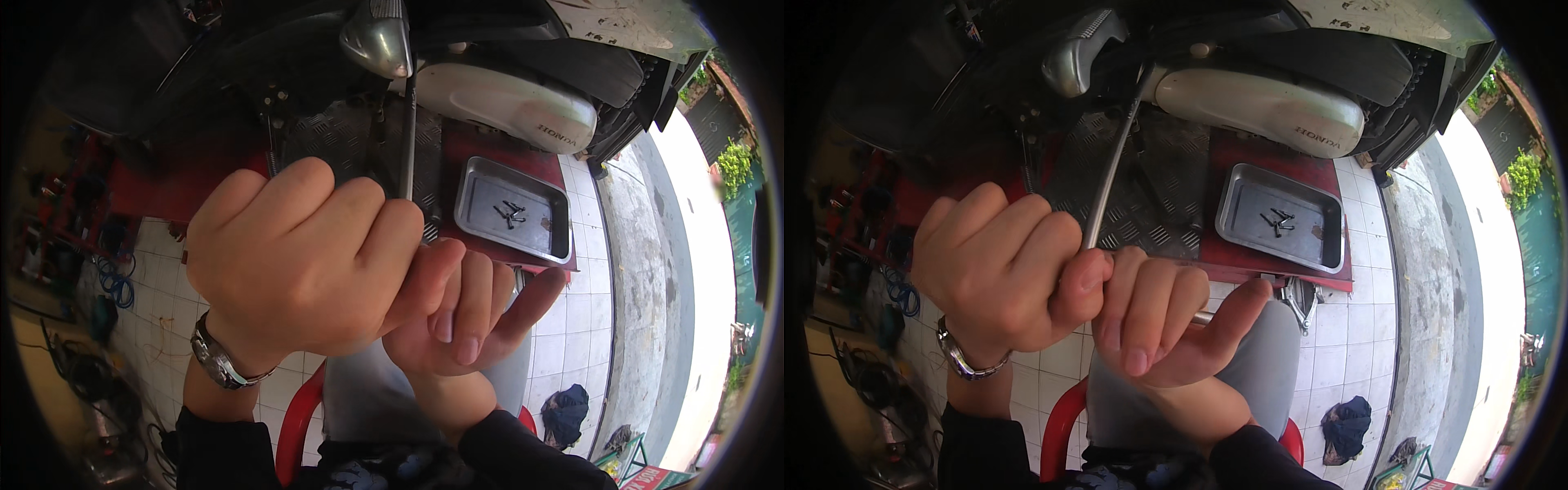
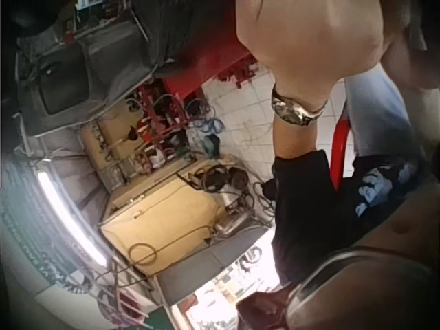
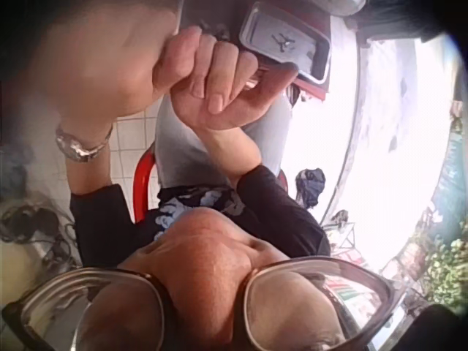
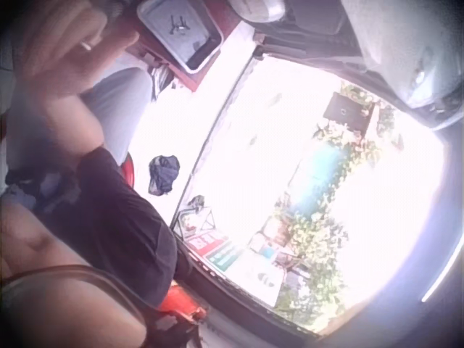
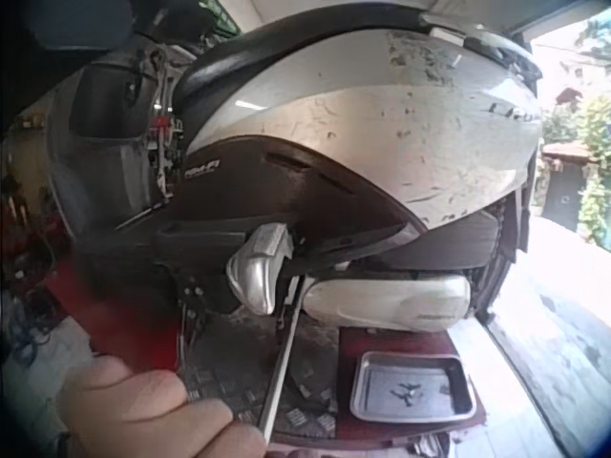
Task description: The person uses a T-handle socket wrench to unscrew several bolts from the side engine casing of a motorcycle and places them into a metal tray.
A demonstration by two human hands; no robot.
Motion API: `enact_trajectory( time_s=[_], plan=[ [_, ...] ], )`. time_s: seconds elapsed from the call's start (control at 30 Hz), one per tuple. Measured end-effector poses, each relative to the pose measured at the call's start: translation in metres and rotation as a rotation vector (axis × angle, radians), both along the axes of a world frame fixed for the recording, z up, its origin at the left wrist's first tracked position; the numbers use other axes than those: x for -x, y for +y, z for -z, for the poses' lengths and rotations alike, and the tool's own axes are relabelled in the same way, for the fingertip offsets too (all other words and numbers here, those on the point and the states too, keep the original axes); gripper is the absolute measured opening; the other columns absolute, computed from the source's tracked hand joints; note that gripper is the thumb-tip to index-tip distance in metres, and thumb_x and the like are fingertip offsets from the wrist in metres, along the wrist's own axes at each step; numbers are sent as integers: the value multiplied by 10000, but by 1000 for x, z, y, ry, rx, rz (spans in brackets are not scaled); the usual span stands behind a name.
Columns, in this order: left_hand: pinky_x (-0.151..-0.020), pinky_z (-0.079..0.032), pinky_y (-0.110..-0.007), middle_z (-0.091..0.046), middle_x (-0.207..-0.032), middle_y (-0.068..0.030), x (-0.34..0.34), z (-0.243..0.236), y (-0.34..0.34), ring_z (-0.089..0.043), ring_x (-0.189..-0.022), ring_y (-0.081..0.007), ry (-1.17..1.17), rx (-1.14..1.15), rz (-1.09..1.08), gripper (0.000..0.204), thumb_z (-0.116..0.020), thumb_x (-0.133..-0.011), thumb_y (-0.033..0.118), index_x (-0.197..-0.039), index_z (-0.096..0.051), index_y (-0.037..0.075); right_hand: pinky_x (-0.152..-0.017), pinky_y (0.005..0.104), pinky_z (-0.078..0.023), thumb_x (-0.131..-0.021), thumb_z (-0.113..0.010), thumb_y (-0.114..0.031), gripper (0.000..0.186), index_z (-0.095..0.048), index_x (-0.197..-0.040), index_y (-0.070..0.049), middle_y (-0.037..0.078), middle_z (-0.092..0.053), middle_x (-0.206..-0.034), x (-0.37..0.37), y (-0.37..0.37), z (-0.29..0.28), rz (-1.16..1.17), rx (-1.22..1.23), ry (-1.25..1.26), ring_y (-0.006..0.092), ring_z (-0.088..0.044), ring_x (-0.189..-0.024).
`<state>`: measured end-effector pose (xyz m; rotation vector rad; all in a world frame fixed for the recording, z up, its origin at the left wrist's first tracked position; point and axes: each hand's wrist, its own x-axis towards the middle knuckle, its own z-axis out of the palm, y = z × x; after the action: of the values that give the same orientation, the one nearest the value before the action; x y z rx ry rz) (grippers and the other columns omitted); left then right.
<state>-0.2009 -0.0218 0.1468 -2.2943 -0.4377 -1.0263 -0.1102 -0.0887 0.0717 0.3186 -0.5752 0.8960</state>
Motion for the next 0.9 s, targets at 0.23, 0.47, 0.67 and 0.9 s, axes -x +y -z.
enact_trajectory(
  time_s=[0.23,0.47,0.67,0.9],
  plan=[
    [-428,-155,-301,-346,-458,31,-18,25,-9,-294,-413,-143,-19,91,-1,489,-486,-911,354,-472,-388,162,-784,306,-418,-990,-208,-646,668,-367,-572,-150,-12,-465,-551,-11,2,28,39,-14,13,168,-469,-616],
    [-429,-159,-312,-328,-445,28,-7,17,-9,-300,-404,-151,15,229,9,506,-605,-855,374,-459,-371,163,-773,319,-408,-974,-281,-653,621,-384,-623,-151,-12,-472,-598,-12,2,30,-5,-4,56,167,-460,-652],
    [-436,-155,-316,-297,-428,19,-9,18,-11,-282,-385,-155,-24,297,21,614,-649,-850,500,-464,-311,162,-764,330,-399,-961,-344,-659,588,-397,-667,-151,-11,-477,-639,-12,-1,31,-16,-3,75,165,-453,-683],
    [-434,-148,-310,-294,-426,26,-4,5,-10,-272,-377,-140,54,356,33,687,-652,-814,638,-475,-296,160,-753,343,-389,-945,-417,-666,561,-414,-719,-152,-11,-484,-686,-7,3,37,-3,-46,74,163,-444,-719]
  ],
)
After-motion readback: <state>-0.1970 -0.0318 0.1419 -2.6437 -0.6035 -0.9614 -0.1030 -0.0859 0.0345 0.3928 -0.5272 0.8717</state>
